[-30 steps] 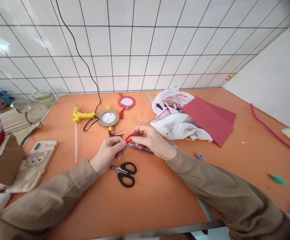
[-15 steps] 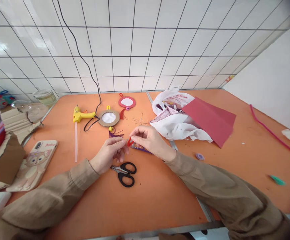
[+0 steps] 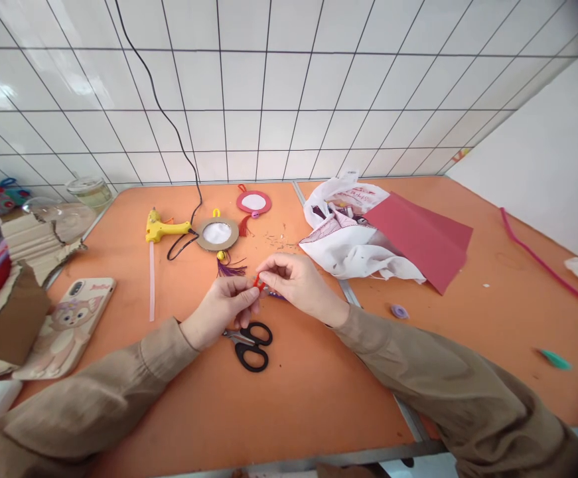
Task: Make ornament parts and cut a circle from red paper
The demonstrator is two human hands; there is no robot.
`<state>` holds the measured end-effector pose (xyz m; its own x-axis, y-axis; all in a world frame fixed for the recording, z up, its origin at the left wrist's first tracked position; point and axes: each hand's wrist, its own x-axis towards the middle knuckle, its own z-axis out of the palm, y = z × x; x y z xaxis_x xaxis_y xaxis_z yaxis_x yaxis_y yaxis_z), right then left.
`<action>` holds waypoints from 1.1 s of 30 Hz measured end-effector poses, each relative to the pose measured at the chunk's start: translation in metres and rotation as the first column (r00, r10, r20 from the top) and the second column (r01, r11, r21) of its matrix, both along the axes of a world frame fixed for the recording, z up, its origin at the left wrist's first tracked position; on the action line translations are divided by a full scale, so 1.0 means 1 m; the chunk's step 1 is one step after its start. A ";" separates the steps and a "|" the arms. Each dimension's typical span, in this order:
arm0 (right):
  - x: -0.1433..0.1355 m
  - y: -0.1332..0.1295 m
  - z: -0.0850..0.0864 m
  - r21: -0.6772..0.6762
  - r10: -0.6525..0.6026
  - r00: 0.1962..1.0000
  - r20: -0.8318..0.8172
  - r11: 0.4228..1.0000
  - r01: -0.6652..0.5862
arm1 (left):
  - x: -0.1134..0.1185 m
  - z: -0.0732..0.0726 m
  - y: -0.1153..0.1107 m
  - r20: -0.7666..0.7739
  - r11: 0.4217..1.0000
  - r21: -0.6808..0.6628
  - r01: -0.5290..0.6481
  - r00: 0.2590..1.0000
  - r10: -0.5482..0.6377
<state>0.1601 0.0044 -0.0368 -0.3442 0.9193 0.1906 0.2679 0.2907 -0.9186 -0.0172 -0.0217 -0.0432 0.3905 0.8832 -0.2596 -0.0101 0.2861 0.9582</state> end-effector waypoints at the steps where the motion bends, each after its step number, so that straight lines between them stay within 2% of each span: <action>1: 0.000 0.000 0.000 0.001 0.002 1.000 -0.001 1.000 -0.002 | 0.000 0.000 0.000 0.007 1.000 -0.011 0.001 1.000 -0.001; 7: 0.000 0.000 0.001 0.061 -0.025 0.997 0.068 0.998 0.020 | 0.000 -0.002 0.003 -0.021 1.000 0.014 -0.014 1.000 0.015; 11: 0.001 -0.003 0.002 0.234 -0.041 0.974 0.224 0.972 -0.013 | -0.001 -0.001 0.003 -0.093 0.995 0.097 -0.033 0.995 0.042; 16: 0.005 -0.005 -0.001 0.502 -0.102 0.908 0.407 0.855 -0.130 | -0.001 0.004 0.003 -0.166 0.987 0.159 -0.029 0.985 0.055; 19: 0.007 -0.006 -0.004 0.581 -0.147 0.849 0.507 0.786 -0.211 | 0.000 0.008 0.002 -0.184 0.985 0.171 -0.007 0.982 0.039; 22: 0.006 -0.007 -0.006 0.618 -0.172 0.854 0.491 0.760 -0.202 | 0.000 0.010 0.002 -0.184 0.986 0.166 0.022 0.983 0.009; 25: 0.003 -0.009 -0.006 0.627 -0.187 0.887 0.423 0.767 -0.137 | 0.000 0.007 0.002 -0.172 0.988 0.152 0.022 0.985 0.004; 30: -0.001 -0.009 -0.001 0.531 -0.213 0.920 0.329 0.847 0.006 | 0.002 0.002 0.000 -0.089 0.990 0.125 -0.058 0.994 0.070; 33: -0.002 -0.010 0.000 0.488 -0.240 0.914 0.327 0.871 0.054 | 0.004 0.001 -0.003 -0.067 0.990 0.115 -0.077 0.994 0.085</action>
